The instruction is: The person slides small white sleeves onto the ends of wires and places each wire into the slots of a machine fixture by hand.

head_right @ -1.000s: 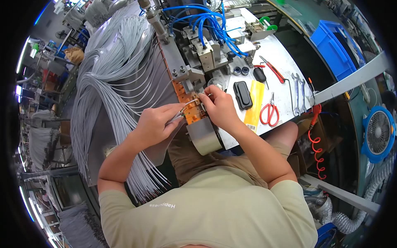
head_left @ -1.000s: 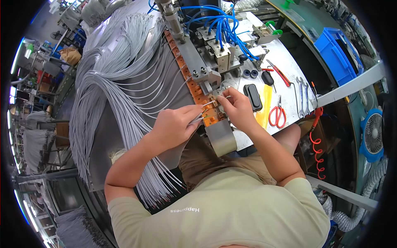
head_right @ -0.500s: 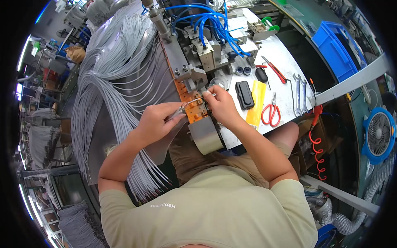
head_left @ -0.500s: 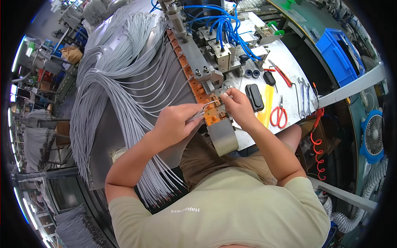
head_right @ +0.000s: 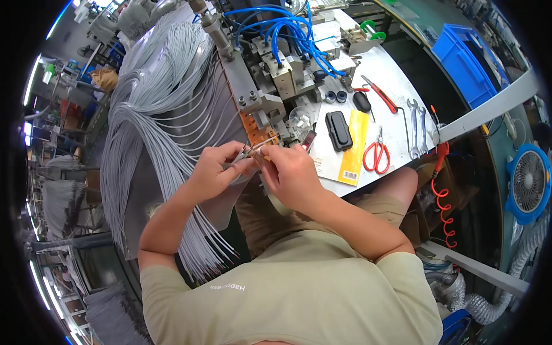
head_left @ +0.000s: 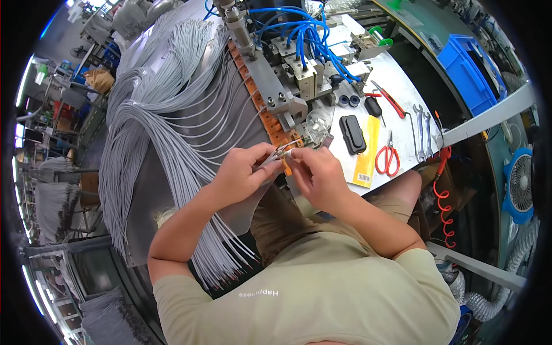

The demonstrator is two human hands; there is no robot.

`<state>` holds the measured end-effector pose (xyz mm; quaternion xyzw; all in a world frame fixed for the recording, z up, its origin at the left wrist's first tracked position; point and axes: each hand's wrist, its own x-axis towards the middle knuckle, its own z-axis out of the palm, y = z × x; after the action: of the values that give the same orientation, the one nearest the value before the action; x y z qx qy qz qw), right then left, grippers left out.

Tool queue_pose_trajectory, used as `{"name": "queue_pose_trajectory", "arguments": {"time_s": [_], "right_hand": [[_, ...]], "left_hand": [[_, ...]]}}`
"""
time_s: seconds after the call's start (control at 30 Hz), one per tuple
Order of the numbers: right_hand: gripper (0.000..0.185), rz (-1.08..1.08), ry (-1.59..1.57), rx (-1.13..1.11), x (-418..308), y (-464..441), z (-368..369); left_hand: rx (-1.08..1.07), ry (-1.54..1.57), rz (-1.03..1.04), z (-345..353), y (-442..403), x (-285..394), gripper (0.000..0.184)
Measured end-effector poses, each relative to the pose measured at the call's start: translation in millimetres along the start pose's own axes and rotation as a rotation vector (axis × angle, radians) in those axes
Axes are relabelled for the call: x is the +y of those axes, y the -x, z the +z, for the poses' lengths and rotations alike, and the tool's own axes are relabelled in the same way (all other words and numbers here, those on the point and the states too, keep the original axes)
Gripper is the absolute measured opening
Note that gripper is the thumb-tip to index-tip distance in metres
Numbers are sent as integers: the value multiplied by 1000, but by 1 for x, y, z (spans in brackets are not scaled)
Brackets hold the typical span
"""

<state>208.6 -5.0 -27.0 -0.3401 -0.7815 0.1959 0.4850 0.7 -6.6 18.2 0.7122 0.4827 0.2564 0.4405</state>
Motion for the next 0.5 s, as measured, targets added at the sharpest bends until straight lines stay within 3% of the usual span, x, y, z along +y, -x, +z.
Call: {"name": "queue_pose_trajectory", "arguments": {"time_s": [0.13,0.5], "right_hand": [[15,112,-46,-58,-5,1,-3],[12,145,-93,-115,-6,-2,0]], "left_hand": [[77,-29,61,4,0,1,22],[112,-133,11,0,2,5,17]]}}
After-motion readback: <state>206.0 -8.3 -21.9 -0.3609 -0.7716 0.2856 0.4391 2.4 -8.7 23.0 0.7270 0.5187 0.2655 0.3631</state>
